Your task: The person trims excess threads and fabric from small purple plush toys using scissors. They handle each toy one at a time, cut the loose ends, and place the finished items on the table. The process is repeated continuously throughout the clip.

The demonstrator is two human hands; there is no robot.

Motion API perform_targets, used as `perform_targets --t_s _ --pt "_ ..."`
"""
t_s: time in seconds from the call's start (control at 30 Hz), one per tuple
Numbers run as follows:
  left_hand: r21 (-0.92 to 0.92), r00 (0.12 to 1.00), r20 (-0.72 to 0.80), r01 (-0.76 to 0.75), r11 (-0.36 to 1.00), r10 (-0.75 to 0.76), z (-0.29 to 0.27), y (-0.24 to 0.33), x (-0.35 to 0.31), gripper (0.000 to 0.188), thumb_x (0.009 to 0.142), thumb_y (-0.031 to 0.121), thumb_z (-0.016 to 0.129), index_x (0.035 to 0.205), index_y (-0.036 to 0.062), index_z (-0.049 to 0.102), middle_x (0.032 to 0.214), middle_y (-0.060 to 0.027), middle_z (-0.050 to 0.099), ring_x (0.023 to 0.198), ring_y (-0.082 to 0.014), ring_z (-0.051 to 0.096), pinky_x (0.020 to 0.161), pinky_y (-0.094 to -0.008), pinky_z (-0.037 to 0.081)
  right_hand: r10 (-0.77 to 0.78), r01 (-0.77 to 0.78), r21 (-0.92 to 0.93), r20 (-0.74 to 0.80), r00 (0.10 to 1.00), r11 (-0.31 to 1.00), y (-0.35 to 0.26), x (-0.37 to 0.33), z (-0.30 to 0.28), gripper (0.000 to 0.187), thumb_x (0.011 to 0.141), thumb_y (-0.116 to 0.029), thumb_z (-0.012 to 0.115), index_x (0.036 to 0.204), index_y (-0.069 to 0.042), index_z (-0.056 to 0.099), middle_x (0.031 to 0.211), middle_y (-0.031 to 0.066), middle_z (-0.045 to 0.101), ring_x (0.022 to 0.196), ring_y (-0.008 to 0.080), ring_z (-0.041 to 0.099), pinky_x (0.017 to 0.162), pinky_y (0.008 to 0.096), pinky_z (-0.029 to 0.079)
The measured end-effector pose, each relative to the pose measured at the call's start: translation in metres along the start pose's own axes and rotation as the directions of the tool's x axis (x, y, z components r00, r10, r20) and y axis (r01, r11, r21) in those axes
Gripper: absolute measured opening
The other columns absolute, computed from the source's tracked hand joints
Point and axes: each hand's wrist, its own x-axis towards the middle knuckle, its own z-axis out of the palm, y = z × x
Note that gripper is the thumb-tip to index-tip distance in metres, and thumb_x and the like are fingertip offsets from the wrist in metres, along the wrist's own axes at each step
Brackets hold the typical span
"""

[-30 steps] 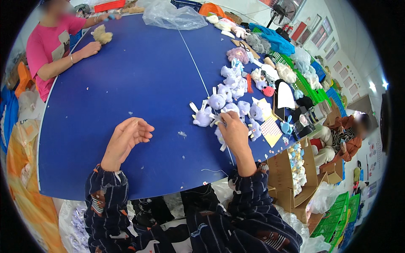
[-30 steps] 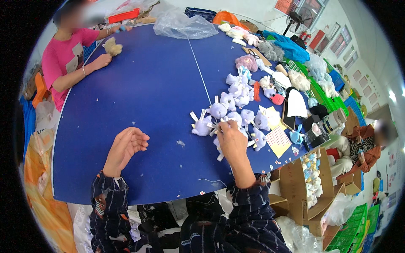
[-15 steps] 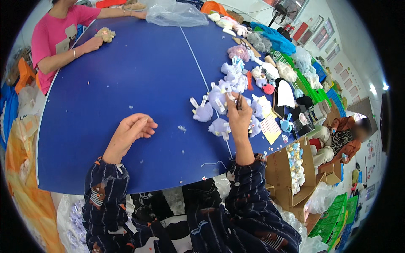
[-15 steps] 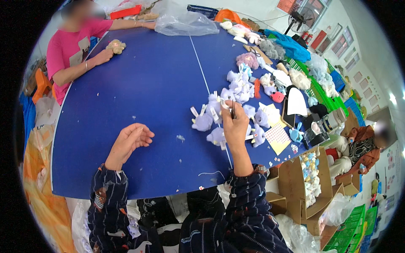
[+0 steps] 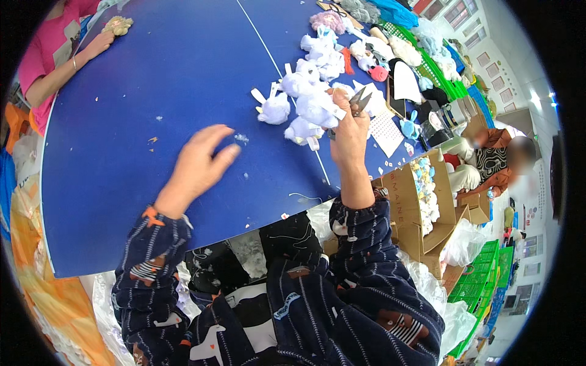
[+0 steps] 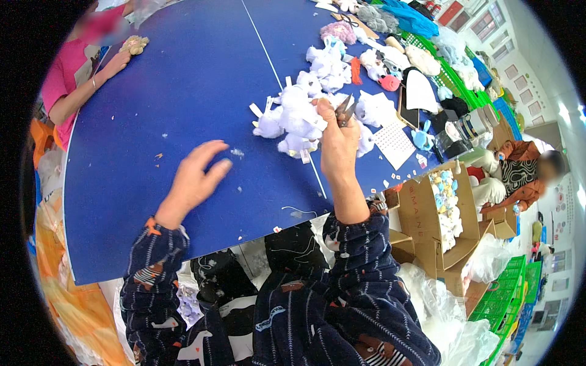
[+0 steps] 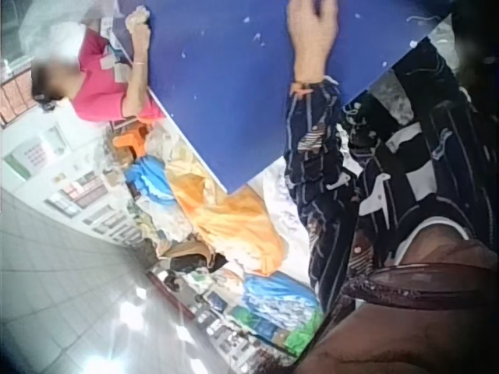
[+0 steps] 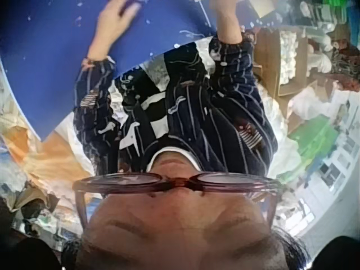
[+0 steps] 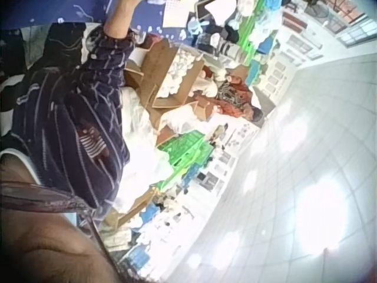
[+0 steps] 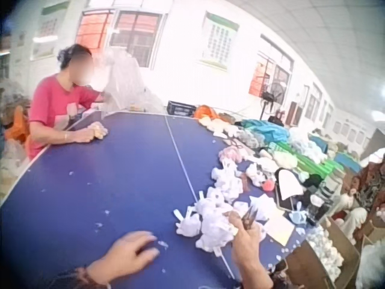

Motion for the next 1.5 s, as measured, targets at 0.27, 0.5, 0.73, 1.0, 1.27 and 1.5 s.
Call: perform_targets --t_s 0.27,0.5,0.73,1.0,1.27,1.5 --pt "-0.578 0.407 0.814 0.644 0.501 0.415 0.015 0.081 -0.01 0.057 0.085 0.023 0.058 0.132 0.0035 0.034 0.116 -0.0125 0.056 0.107 -0.017 0.052 0.082 -0.0295 0.047 0.006 -0.041 0.248 0.14 0.99 0.968 -0.022 0.001 0.043 0.022 0.082 -0.021 0.062 0.091 -0.001 0.06 0.072 0.0016 0.058 0.055 0.0069 0.052 0.044 0.021 0.04" --pt "-0.747 0.85 0.47 0.24 0.62 0.238 0.035 0.085 -0.02 0.049 0.072 0.005 0.072 0.116 0.0048 0.052 0.1 -0.0075 0.055 0.075 -0.0127 0.06 0.064 -0.0225 0.051 -0.054 0.009 0.317 0.135 0.989 0.948 -0.03 0.012 0.083 0.024 0.082 -0.026 0.064 0.087 -0.002 0.059 0.067 0.0013 0.056 0.05 0.0068 0.049 0.042 0.0217 0.036" --pt "-0.675 0.878 0.171 -0.226 0.702 0.447 0.035 0.082 -0.018 0.016 0.075 0.008 0.066 0.091 0.0047 0.065 0.078 -0.0099 0.063 0.067 -0.0225 0.061 0.062 -0.0291 0.049 -0.039 0.004 0.317 0.103 0.994 0.949 -0.02 0.023 0.103 0.024 0.083 -0.025 0.062 0.087 -0.003 0.057 0.068 0.0008 0.055 0.05 0.0065 0.048 0.042 0.0206 0.036" --pt "-0.735 0.854 0.465 0.228 0.638 0.231 -0.011 0.052 0.0 0.022 0.084 0.015 0.058 0.07 -0.0003 0.064 0.095 -0.0113 0.062 0.081 -0.0175 0.06 0.072 -0.0277 0.047 0.099 -0.16 0.262 0.231 0.968 0.952 -0.003 0.031 0.094 0.025 0.082 -0.027 0.062 0.086 -0.002 0.058 0.069 0.002 0.056 0.053 0.0078 0.051 0.042 0.0211 0.037" --pt "-0.948 0.853 0.256 0.314 0.056 -0.456 -0.021 0.015 0.015 0.042 0.092 0.032 0.046 0.121 0.0022 0.041 0.107 -0.0107 0.054 0.088 -0.015 0.058 0.075 -0.0277 0.05 0.241 -0.312 0.171 0.343 0.908 0.934 0.024 0.01 0.106 0.024 0.083 -0.024 0.061 0.089 -0.001 0.06 0.076 0.0017 0.059 0.063 0.0082 0.055 0.053 0.021 0.042" --pt "-0.966 0.918 0.244 0.259 0.008 -0.314 -0.016 0.01 0.013 0.041 0.09 0.013 0.048 0.127 0.0034 0.033 0.113 -0.011 0.05 0.098 -0.0178 0.056 0.082 -0.0288 0.05 0.185 -0.234 0.032 0.512 0.839 0.972 0.029 -0.009 0.106 0.026 0.084 -0.026 0.061 0.088 -0.001 0.063 0.078 0.0019 0.059 0.066 0.0064 0.053 0.055 0.0205 0.042"
